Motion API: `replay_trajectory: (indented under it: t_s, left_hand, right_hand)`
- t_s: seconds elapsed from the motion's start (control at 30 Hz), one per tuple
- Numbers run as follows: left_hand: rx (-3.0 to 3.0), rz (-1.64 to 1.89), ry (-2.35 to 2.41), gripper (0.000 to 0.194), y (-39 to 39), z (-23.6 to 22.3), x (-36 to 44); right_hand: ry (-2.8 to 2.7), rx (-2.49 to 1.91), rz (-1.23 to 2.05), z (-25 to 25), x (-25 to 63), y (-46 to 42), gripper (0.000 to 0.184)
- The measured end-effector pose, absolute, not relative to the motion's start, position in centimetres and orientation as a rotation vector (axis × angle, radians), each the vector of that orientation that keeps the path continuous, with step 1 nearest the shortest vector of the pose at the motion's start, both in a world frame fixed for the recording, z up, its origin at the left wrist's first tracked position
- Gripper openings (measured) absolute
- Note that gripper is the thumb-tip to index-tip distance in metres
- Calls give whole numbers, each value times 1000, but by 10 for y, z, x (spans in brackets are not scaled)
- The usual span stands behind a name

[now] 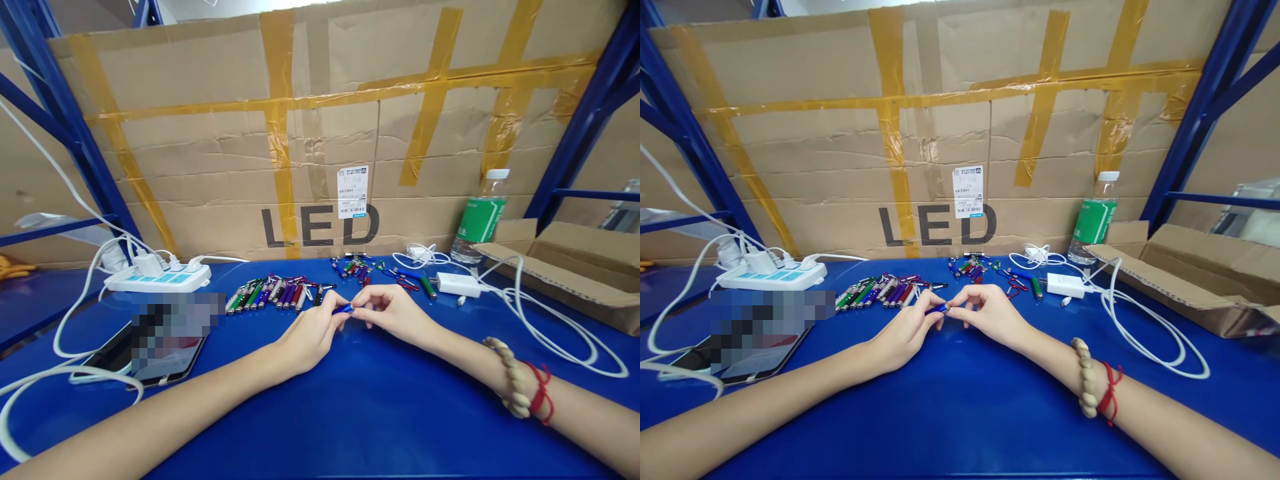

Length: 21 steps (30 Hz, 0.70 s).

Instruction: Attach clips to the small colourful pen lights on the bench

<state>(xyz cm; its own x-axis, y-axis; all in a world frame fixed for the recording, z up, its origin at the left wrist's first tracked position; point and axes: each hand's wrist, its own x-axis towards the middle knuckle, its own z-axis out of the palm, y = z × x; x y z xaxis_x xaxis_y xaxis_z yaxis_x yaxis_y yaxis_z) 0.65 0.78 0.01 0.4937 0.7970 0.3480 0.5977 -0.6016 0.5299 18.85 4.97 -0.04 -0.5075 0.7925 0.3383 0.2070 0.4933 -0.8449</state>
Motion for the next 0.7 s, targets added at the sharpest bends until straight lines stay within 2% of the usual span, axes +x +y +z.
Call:
replay_trajectory:
  t_s: [0.7]
  left_hand:
    - [2414,911,1269,19,7,1,7]
  right_hand:
    - [-1932,-856,926,6,187,48,28]
